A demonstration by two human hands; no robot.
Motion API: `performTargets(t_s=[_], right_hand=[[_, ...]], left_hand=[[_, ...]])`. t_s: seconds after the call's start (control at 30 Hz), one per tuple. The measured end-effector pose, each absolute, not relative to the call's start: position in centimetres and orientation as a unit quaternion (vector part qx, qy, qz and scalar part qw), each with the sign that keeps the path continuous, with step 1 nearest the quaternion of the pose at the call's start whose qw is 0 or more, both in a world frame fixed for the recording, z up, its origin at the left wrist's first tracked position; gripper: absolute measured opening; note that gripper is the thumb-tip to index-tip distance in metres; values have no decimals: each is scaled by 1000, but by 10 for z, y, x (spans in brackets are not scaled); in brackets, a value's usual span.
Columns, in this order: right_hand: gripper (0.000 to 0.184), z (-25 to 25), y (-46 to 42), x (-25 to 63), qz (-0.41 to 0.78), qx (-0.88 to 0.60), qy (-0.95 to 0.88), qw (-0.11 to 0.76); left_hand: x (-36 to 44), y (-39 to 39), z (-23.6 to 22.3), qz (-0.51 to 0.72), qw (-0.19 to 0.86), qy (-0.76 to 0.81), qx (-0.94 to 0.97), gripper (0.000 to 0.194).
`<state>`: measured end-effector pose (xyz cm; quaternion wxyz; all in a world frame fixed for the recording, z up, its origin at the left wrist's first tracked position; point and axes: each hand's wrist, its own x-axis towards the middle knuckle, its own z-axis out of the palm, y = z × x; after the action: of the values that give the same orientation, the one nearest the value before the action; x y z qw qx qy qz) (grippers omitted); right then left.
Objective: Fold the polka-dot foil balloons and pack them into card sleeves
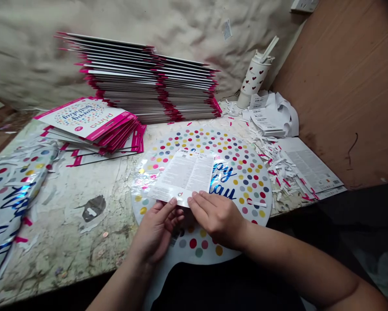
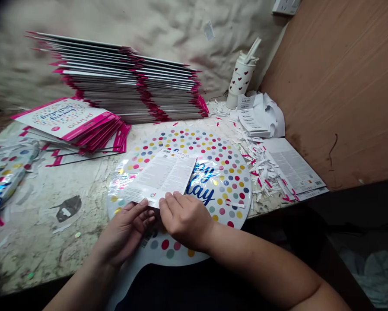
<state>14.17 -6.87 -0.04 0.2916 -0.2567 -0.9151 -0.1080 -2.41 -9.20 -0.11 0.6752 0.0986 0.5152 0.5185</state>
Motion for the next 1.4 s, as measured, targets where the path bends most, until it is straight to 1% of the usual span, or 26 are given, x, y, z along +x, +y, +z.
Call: performTargets(t_s=[0.1,0.17,0.23,0.3,0.4,0.47,0.53,0.6,0.63,0.67,0.7,0.73,0.8,0.83,0.87,0.9,0.97,1.0,1.07,1.1,1.13,1.2,1.23,1.27,1.33,1.4], right_hand=[[25,1,-68,146,-89,-264,-914,296],[23,4,-64,148,-13,-270,-912,308],[27,6,-56,146,94,-280,-899,324],[29,6,-46,141,156,-266,-887,343],[22,8,-34,135,156,-214,-894,361],[19,15,-32,143,187,-212,-890,357],[19,28,-35,164,247,-222,-903,273],[23,42,-40,195,276,-253,-922,96],[28,49,-42,211,259,-296,-919,10],[28,56,-44,224,213,-353,-911,-32],[23,61,-44,233,159,-407,-899,-28],[21,66,-43,239,106,-449,-887,20],[43,74,-37,235,60,-449,-872,185],[49,77,-33,228,85,-411,-870,260],[45,79,-29,218,137,-364,-864,321],[35,80,-26,206,199,-321,-847,374],[17,81,-21,184,315,-259,-785,466],[15,80,-20,175,352,-243,-754,499],[19,77,-18,162,388,-227,-718,532],[27,74,-17,159,399,-226,-713,530],[35,71,-16,159,408,-235,-710,523],[45,61,-12,163,418,-282,-694,514],[44,55,-10,166,417,-312,-683,512],[42,49,-8,170,413,-343,-676,505],[36,37,-6,177,401,-393,-669,487],[33,27,-5,180,389,-419,-675,467]], left_hand=[[-21,-92,-1,529,720,448,38,7],[-20,-93,1,533,714,448,67,10],[-21,-94,3,530,683,485,132,14],[-22,-96,6,509,660,519,191,19],[-23,-97,9,485,648,536,240,23],[-24,-96,8,494,634,542,246,24],[-29,-94,8,503,608,559,255,26],[-35,-92,10,485,572,583,313,30],[-37,-91,13,463,544,598,362,34],[-38,-91,18,435,504,616,420,40],[-39,-91,24,403,455,632,481,47],[-38,-91,31,371,396,640,544,51],[-34,-91,47,327,268,612,669,52],[-32,-91,55,326,209,581,716,51],[-32,-91,62,349,161,551,741,51],[-33,-90,69,391,129,529,742,53],[-41,-90,79,478,120,511,704,58],[-48,-90,83,499,128,509,690,57],[-69,-91,88,484,103,487,720,45],[-83,-91,90,465,47,475,746,38],[-98,-89,92,447,-38,470,760,36],[-133,-79,95,418,-233,474,739,42],[-152,-70,95,392,-308,495,712,44],[-171,-58,93,366,-345,518,691,42],[-204,-30,88,265,-304,607,685,29],[-229,0,81,173,-249,669,679,29]])
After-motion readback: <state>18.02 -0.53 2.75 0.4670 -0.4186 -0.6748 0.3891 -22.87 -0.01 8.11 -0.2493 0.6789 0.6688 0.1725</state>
